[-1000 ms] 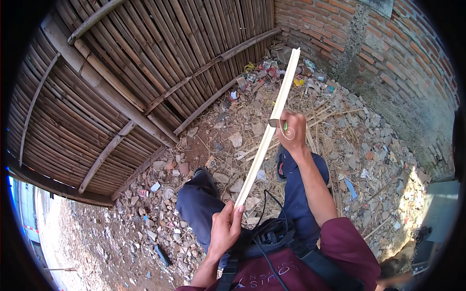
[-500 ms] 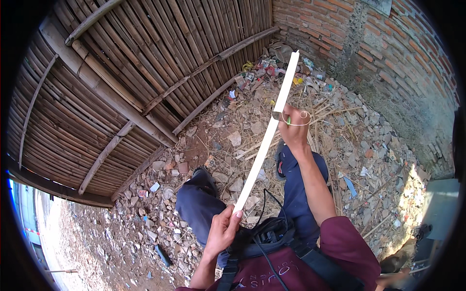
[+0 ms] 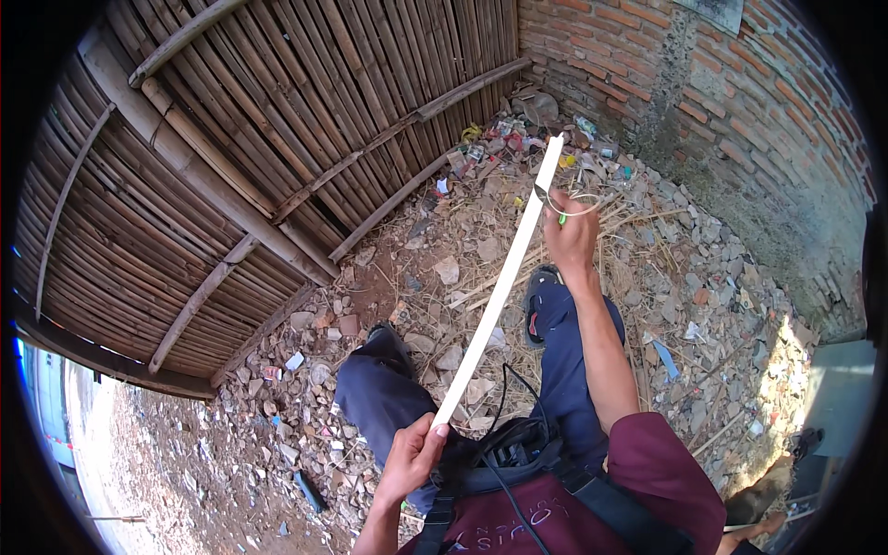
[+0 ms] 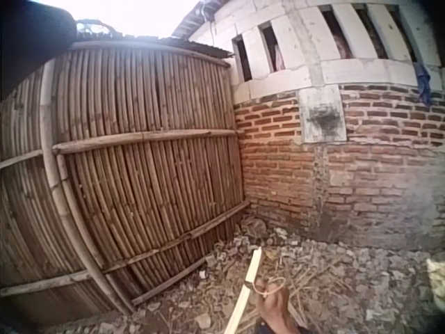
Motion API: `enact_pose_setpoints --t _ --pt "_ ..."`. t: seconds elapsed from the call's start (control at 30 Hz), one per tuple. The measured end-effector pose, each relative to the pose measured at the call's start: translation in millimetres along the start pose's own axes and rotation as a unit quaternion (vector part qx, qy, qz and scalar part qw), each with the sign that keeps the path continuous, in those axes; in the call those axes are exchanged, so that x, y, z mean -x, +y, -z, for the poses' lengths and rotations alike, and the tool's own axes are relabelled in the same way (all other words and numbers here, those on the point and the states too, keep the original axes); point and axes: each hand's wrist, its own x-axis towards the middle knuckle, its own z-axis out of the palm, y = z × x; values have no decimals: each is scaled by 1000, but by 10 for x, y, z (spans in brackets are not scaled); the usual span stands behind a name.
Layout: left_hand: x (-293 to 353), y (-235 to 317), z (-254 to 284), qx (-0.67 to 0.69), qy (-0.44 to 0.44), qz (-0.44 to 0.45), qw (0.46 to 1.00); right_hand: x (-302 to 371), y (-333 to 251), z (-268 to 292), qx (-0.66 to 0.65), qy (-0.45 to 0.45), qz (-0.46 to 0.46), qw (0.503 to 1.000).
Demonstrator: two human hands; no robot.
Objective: The person uses a small knife to shave and smooth the edges of a long, thin strip of bamboo while sitting in an outdoor workshop area.
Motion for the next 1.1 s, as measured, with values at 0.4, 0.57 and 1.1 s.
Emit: enact_pose_setpoints --t 0.4,0.57,1.1 --pt "-44 -140 38 -37 21 -28 999 12 -34 -102 -84 -57 81 992" --pt "21 -86 25 -46 0 -16 999 -119 -33 -54 -57 -22 54 997" --pt "311 -326 148 4 -17 -58 998 -812 1744 -211 108 -144 -180 967"
